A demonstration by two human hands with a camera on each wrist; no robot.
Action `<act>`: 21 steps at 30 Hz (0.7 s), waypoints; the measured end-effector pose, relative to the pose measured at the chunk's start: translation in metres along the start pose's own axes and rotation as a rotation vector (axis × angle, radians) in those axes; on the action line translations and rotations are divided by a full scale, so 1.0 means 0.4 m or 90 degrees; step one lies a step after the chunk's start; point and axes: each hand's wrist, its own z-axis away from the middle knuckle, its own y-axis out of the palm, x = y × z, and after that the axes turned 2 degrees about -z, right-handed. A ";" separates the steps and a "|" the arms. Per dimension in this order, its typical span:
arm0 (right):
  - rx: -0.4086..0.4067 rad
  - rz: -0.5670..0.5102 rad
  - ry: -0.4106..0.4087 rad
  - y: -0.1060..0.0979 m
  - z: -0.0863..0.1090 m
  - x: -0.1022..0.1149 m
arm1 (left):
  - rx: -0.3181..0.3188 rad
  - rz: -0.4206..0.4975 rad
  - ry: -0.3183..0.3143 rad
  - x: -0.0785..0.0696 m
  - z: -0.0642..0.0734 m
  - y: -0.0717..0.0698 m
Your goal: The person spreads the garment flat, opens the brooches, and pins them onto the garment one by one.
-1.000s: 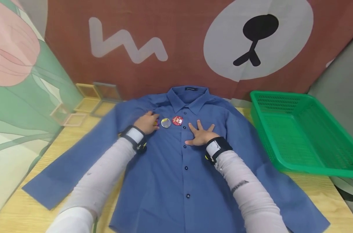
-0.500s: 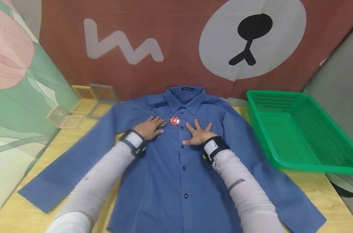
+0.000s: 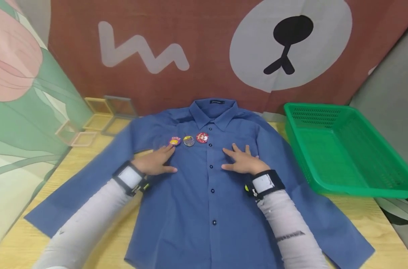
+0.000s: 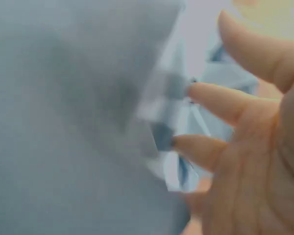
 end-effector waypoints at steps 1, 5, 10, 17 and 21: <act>-0.008 -0.009 -0.004 0.002 0.018 -0.006 | 0.015 0.001 0.000 0.006 0.014 0.004; -0.015 -0.036 -0.016 0.008 0.060 -0.039 | 0.056 0.016 -0.040 0.030 0.035 0.012; -0.017 -0.035 -0.008 0.001 0.035 -0.069 | 0.063 0.029 -0.063 0.054 0.008 -0.006; -0.116 -0.049 -0.047 -0.012 0.044 -0.070 | -0.036 0.077 -0.033 0.044 0.010 -0.042; -0.260 -0.050 -0.113 -0.032 0.100 -0.030 | -0.231 0.144 0.025 -0.004 0.082 -0.089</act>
